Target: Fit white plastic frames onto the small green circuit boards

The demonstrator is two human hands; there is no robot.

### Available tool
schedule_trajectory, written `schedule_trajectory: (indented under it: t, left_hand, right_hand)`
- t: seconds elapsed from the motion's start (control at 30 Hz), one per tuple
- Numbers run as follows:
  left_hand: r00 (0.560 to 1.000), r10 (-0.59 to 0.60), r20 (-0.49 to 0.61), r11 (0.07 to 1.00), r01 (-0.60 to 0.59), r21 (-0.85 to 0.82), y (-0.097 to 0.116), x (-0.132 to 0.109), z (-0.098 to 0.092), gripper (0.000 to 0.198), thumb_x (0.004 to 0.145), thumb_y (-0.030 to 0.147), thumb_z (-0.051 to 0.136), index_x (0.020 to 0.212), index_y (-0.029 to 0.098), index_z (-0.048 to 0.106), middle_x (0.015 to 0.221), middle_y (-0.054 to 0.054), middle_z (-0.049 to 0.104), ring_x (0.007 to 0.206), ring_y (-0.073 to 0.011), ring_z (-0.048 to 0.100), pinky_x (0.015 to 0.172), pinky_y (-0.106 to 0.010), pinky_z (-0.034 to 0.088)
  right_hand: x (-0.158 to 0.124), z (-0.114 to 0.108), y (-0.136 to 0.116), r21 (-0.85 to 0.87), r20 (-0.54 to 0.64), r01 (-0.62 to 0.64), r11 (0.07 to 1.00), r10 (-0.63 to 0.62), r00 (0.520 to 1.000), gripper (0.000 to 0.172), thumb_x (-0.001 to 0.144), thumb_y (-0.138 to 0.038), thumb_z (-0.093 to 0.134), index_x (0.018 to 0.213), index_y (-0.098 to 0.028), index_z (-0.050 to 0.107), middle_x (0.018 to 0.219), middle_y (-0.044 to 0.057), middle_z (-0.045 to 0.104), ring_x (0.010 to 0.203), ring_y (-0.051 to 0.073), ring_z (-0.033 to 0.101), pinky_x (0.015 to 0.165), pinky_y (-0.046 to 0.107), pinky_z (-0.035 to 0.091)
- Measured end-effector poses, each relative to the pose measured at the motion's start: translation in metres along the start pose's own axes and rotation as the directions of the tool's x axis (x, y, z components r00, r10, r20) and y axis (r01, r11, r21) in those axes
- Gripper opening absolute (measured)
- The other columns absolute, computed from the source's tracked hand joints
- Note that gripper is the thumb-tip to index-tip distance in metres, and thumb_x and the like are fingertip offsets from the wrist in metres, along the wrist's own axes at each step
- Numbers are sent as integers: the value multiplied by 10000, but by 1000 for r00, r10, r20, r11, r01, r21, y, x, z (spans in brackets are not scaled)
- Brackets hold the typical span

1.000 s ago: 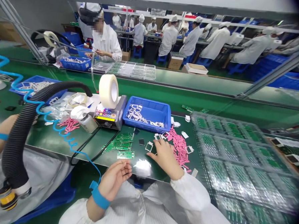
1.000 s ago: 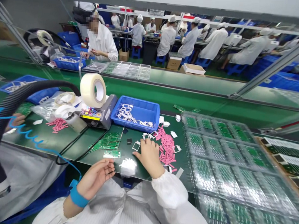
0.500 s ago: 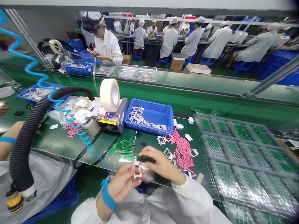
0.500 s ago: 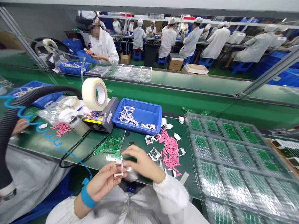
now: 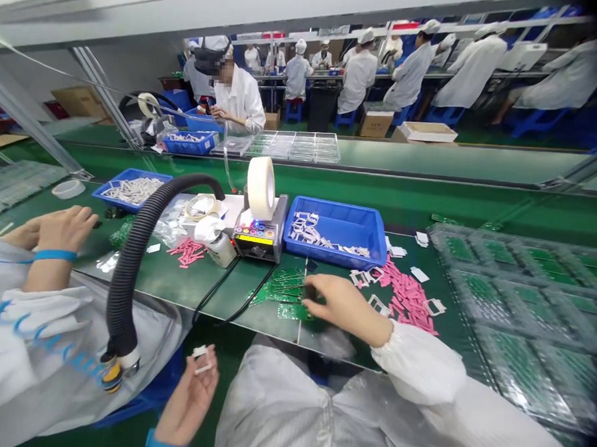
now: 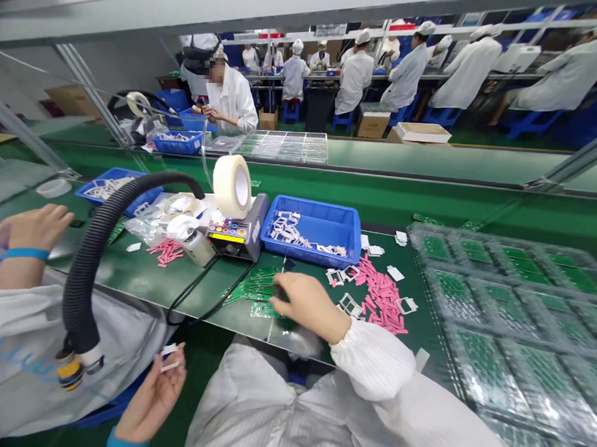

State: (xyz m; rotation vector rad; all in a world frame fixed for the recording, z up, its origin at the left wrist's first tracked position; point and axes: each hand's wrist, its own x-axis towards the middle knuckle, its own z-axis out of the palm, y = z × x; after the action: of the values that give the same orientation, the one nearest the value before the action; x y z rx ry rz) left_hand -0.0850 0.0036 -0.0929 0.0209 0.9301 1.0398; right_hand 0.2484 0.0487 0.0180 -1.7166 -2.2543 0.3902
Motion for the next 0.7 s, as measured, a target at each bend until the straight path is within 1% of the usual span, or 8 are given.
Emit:
schedule_trajectory:
  t: [0.07, 0.1, 0.17, 0.23, 0.33, 0.4, 0.53, 0.7]
  left_hand:
    - [979, 174, -104, 972, -188, -142, 24, 3, -39, 332, 931, 132, 346, 1076, 219, 631, 885, -18, 755, 802, -105, 701, 730, -177, 560]
    - [967, 210, -143, 960, -232, -158, 36, 3, -55, 363, 929, 113, 327, 1133, 238, 600, 869, -5, 757, 784, -103, 704, 721, -175, 562]
    - [957, 224, -181, 965, -245, -98, 57, 0, -81, 415, 904, 84, 342, 1231, 254, 532, 875, -8, 757, 770, -119, 707, 714, -198, 571]
    - [959, 203, -198, 979, -199, 44, 73, -6, -97, 458, 868, 92, 415, 1285, 265, 484, 888, -16, 754, 792, -153, 708, 719, -235, 578]
    - [950, 211, -232, 945, -137, 298, 89, -17, -110, 495, 833, 223, 523, 1317, 290, 445, 900, -25, 751, 912, -218, 686, 730, -279, 571]
    - [922, 290, -256, 876, -148, 459, 96, -23, -114, 518, 834, 365, 519, 1336, 291, 416, 938, -51, 744, 1032, -260, 640, 776, -322, 554]
    - [895, 352, -273, 828, -162, 536, 102, -25, -110, 504, 865, 453, 430, 1342, 294, 391, 882, -62, 741, 1033, -258, 633, 843, -363, 510]
    - [977, 130, -170, 940, -67, 334, 80, -16, -64, 309, 860, 411, 463, 1130, 315, 578, 571, 12, 666, 674, -205, 684, 611, -294, 517]
  right_hand:
    - [15, 8, -46, 117, 75, 185, 976, -195, 978, 306, 779, -308, 633, 1064, -198, 607, 880, 14, 669, 773, 140, 601, 694, 216, 433]
    - [25, 18, -72, 219, 136, 314, 924, -347, 928, 302, 783, -315, 635, 1055, -186, 611, 867, 14, 669, 749, 129, 596, 658, 200, 426]
    - [46, 52, -125, 399, 229, 496, 772, -607, 761, 231, 794, -307, 631, 956, -144, 647, 811, 27, 657, 700, 119, 569, 614, 193, 404]
    - [63, 99, -173, 592, 313, 459, 663, -713, 627, 172, 757, -240, 677, 883, -124, 666, 705, -7, 617, 639, 96, 529, 595, 179, 382]
    - [75, 164, -223, 826, 477, -194, 528, -474, 740, 107, 634, -172, 762, 662, -161, 659, 507, -81, 511, 589, 87, 518, 613, 165, 395]
    - [75, 190, -243, 833, 515, -364, 416, -344, 785, 97, 681, -232, 728, 641, -194, 648, 505, -85, 506, 630, 107, 562, 627, 176, 422]
    - [70, 200, -268, 822, 558, -521, 229, -143, 818, 193, 800, -299, 601, 642, -189, 591, 550, -61, 506, 559, 94, 534, 566, 195, 425]
    - [52, 165, -268, 749, 662, -660, 54, -57, 747, 294, 895, -268, 430, 619, -166, 448, 569, -38, 479, 438, 46, 405, 461, 178, 354]
